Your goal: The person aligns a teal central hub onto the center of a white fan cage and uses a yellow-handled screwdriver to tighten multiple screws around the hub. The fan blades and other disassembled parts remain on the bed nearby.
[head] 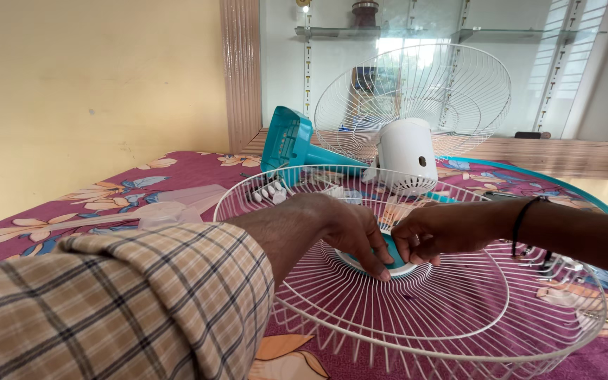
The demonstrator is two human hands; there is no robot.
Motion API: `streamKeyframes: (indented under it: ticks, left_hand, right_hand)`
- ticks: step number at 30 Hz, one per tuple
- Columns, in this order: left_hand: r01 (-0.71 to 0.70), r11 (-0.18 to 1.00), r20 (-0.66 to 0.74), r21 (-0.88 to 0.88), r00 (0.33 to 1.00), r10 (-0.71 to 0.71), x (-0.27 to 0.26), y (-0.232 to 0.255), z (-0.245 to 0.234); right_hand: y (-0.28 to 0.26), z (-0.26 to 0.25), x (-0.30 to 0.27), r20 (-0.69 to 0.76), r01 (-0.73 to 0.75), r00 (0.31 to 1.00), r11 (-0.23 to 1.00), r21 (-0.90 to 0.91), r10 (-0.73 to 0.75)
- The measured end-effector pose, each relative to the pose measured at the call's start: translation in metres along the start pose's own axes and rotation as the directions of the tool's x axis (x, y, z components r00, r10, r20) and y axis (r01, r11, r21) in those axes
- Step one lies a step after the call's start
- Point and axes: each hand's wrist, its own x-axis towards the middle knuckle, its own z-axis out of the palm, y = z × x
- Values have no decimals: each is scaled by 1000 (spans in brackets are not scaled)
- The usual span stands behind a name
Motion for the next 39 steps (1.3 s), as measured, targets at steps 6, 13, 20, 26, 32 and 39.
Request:
streamKeyframes:
  ticks: [6, 13, 20, 26, 32, 39]
  left_hand:
    - [6, 998, 35, 67, 999, -8, 4, 3, -8]
    - [-21, 985, 87, 173, 996, 6, 4, 4, -15]
    - [45, 980, 106, 191, 992, -66, -4, 19, -18]
    - [84, 981, 93, 173, 990, -101, -14, 26, -17]
    - [66, 995, 86, 69, 994, -72, -10, 18, -10]
    - [65, 996, 53, 69, 996, -68, -6, 12, -9]
  right_hand:
    - [-8, -5, 1, 53, -18, 998, 999, -29, 20]
    - [-14, -6, -15, 59, -61, 997, 992, 107, 55]
    - [-14, 10, -36, -83, -33, 994, 906, 422, 75]
    - [-9, 22, -29, -284, -10, 957, 990, 144, 51]
    - [-7, 29, -18, -320, -10, 947, 999, -40, -3]
    - [-17, 12, -12, -89, -139, 984, 975, 174, 156]
